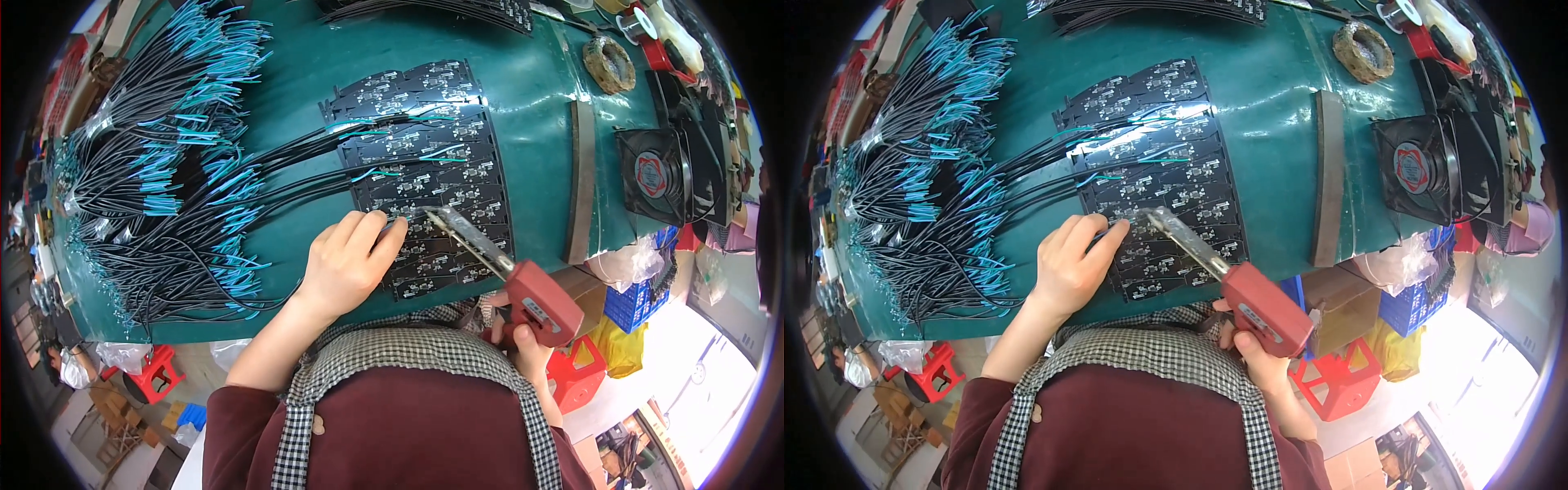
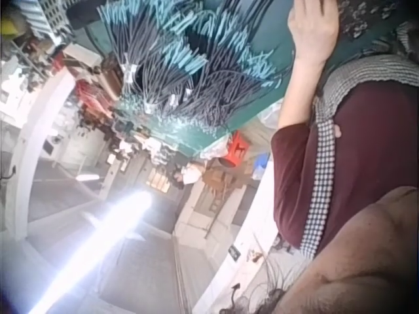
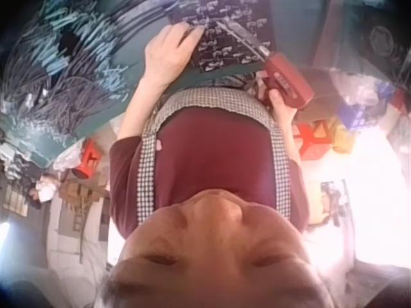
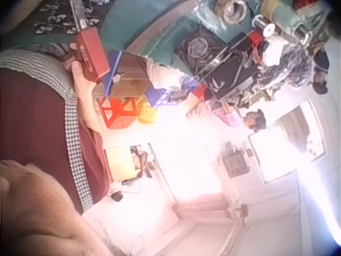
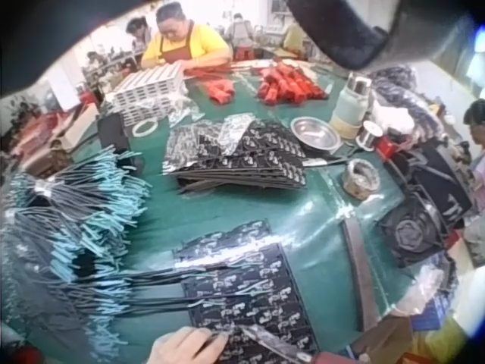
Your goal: The person solders wires onto circuit boards using a soldering iron, rearranges wire bundles on the table, and solders additional wires onto the circuit boards.
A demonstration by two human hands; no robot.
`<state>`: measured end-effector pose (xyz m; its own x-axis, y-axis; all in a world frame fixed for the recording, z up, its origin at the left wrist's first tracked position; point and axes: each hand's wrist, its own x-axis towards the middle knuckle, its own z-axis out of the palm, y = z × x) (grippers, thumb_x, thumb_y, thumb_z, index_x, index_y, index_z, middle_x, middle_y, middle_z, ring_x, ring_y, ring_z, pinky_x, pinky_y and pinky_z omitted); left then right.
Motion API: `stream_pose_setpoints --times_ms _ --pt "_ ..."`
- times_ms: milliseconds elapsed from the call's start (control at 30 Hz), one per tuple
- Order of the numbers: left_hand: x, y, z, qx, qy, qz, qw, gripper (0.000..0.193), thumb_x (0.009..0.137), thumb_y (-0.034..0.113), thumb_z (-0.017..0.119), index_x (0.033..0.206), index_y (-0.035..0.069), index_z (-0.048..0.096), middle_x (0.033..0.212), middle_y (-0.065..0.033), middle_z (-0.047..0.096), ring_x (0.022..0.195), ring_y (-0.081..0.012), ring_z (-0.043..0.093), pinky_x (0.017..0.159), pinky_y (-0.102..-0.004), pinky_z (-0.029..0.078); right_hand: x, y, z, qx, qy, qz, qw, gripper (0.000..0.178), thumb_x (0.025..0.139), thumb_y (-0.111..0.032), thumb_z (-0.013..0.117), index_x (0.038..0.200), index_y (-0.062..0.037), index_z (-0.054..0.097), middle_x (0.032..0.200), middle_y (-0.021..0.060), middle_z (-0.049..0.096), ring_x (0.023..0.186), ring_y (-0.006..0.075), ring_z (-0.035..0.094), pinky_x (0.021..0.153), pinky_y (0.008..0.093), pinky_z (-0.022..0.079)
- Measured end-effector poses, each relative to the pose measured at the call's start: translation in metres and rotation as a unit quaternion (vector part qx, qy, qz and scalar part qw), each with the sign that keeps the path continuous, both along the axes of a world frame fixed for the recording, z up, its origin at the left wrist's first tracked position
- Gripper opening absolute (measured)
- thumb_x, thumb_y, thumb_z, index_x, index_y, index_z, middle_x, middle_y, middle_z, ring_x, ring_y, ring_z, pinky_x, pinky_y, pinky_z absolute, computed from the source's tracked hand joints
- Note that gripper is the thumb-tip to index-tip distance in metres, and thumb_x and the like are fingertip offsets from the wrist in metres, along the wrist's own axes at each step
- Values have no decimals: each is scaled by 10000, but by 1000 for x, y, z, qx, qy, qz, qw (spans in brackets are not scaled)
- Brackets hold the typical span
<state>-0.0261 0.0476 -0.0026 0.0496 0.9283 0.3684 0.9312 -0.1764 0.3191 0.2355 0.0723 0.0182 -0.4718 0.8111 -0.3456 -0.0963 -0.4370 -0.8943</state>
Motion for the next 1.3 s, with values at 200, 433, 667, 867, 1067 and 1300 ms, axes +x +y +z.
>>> stream_pose_setpoints --times_ms 200,433,667,867,1067,1300 --pt "0 0 3 -17 5 4 1000 307 581 16 649 884 64 642 778 -36 528 619 -164 531 486 -270 429 -9 5 6 -7 -56 -43 997 659 749 -391 681 1162 64 442 989 191 588 536 145 516 469 247 419" --pt "-8 10 10 -165 -388 109 900 126 729 -27 615 839 16 659 763 -54 586 647 -135 555 553 -236 433 -6 11 0 -11 -4 11 1000 582 807 -284 648 1236 31 413 1076 186 572 612 145 535 549 240 441" --pt "-8 25 21 -213 -371 155 891 91 742 12 609 822 18 651 712 -81 588 586 -186 570 546 -275 445 -12 14 0 -8 1 14 1000 546 813 -271 640 1219 26 426 1051 168 566 620 142 533 552 241 441" --pt "-7 31 20 -198 -347 145 905 87 723 -20 621 807 -4 640 693 -57 576 574 -117 488 526 -241 389 -14 16 0 -10 1 8 1000 531 808 -279 647 1193 25 443 1010 152 570 614 138 530 550 236 434" --pt "-5 32 18 -195 -336 155 908 89 698 -12 614 786 -1 616 674 -58 546 575 -130 487 533 -250 394 -16 14 0 -4 -30 5 1000 584 795 -327 652 1182 49 428 922 155 576 544 142 498 478 236 408" --pt "-4 32 18 -203 -339 159 905 86 696 -4 612 782 0 612 671 -58 541 580 -134 495 540 -251 400 -13 14 -2 -9 -24 13 1000 513 807 -262 644 1173 38 445 868 111 569 589 131 513 532 238 419"
